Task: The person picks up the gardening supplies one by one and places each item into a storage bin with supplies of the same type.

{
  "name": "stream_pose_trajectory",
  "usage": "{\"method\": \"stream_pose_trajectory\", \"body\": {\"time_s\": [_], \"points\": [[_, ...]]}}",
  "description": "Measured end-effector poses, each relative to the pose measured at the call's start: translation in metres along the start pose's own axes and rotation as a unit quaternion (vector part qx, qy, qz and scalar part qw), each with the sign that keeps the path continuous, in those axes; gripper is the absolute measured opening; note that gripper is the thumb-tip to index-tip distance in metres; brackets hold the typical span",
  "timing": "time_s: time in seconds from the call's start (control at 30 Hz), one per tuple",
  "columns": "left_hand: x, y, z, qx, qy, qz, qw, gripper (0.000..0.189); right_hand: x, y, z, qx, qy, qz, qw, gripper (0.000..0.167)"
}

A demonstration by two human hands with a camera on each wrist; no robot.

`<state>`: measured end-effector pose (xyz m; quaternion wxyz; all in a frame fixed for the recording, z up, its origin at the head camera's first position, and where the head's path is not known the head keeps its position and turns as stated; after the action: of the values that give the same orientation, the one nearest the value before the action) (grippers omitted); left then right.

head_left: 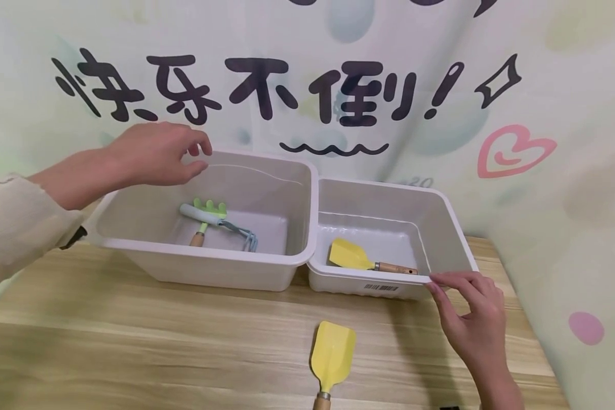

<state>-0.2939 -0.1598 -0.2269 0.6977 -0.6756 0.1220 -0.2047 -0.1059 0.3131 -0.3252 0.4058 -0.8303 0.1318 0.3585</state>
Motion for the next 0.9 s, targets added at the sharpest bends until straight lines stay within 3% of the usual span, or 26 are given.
{"method": "stream_pose_trajectory", "body": {"time_s": [0.53, 0.9], "points": [[0.018, -0.004, 0.001, 0.010, 0.001, -0.007, 0.9999, 0.035, 0.000, 0.000, 0.000, 0.001, 0.000, 0.002, 1.0000, 0.022], [0.042, 0.009, 0.013, 0.016, 0.012, 0.012, 0.9997, 0.035, 0.001, 0.000, 0.001, 0.002, 0.001, 0.004, 1.0000, 0.021]]}}
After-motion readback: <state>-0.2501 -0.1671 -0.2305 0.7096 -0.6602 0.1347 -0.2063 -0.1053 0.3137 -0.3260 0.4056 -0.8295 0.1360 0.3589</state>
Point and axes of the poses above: each hand's wrist, its own x-axis away from the middle knuckle, its own y-axis out of the palm, z = x × y, the point moved 7 cm from there along -x, towards the middle knuckle, and after that the axes turned 5 degrees about -z, right-handed, at the moved point
